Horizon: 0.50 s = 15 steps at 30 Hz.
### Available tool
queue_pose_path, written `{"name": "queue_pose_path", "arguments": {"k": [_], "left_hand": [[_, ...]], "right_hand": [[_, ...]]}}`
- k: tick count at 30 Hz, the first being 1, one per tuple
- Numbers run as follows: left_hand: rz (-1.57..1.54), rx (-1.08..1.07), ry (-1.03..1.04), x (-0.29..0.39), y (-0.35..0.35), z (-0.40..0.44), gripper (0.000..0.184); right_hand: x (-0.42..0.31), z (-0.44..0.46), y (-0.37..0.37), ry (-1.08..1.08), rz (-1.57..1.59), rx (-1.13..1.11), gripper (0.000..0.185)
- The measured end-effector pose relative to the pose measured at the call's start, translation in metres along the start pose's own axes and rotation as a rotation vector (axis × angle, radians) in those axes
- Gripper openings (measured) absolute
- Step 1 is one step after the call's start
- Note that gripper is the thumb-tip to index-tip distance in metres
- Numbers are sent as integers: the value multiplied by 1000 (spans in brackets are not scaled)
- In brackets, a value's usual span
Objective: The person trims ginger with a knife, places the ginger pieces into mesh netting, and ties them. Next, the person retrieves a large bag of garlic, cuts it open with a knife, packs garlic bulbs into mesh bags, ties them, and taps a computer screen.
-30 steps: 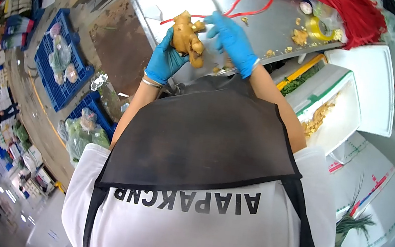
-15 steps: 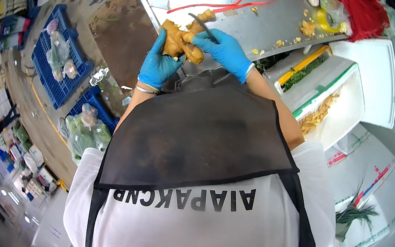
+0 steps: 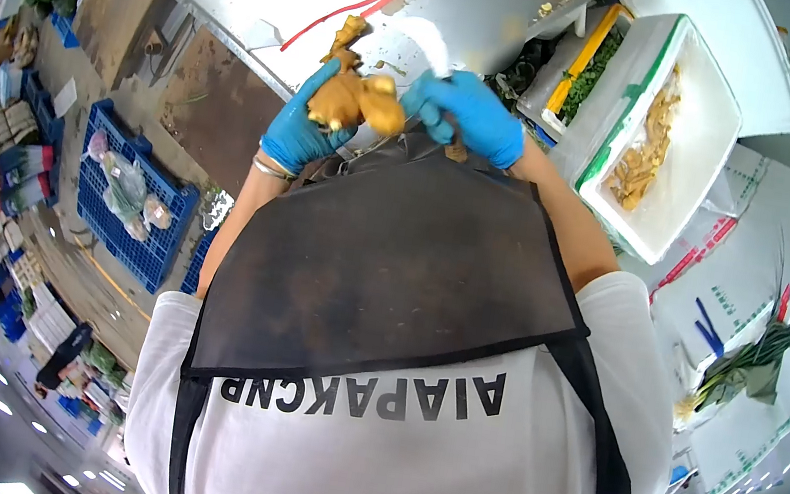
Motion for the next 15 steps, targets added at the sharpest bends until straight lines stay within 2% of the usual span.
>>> {"name": "queue_pose_path", "arguments": {"k": [2,4,6,9,10,12,15], "left_hand": [[-180,3,-25,-10,7,12,44],[-264,-75,6,-12,30,14,48],[-291,-109,64,-16,41,27,52],[-390,-119,-52,-28,57,37,55],[-401,-111,-82,-34,59,40,56],[-278,-119,-46,-45,72,38,58],[-133,-153,-16,-60,84,32,59]], "right_hand": [[14,6,-26,-141,397,59,38],[24,13,-66,-178,159,443,32],[35,10,-100,-328,-458,886,23],[29,-12,-82,-791,-613,932,20],[26,-16,-70,-846,-715,897,22],[13,-22,-50,-801,-763,763,22],[24,-9,-40,-778,-893,845,19]]}}
Point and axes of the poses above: each hand's wrist, its own z-axis towards the middle knuckle, its own y-axis out of the palm, x = y × z, the point moved 6 cm from there along z, towards the middle knuckle, and after that the axes turned 15 degrees about x, right-handed, at the moved point
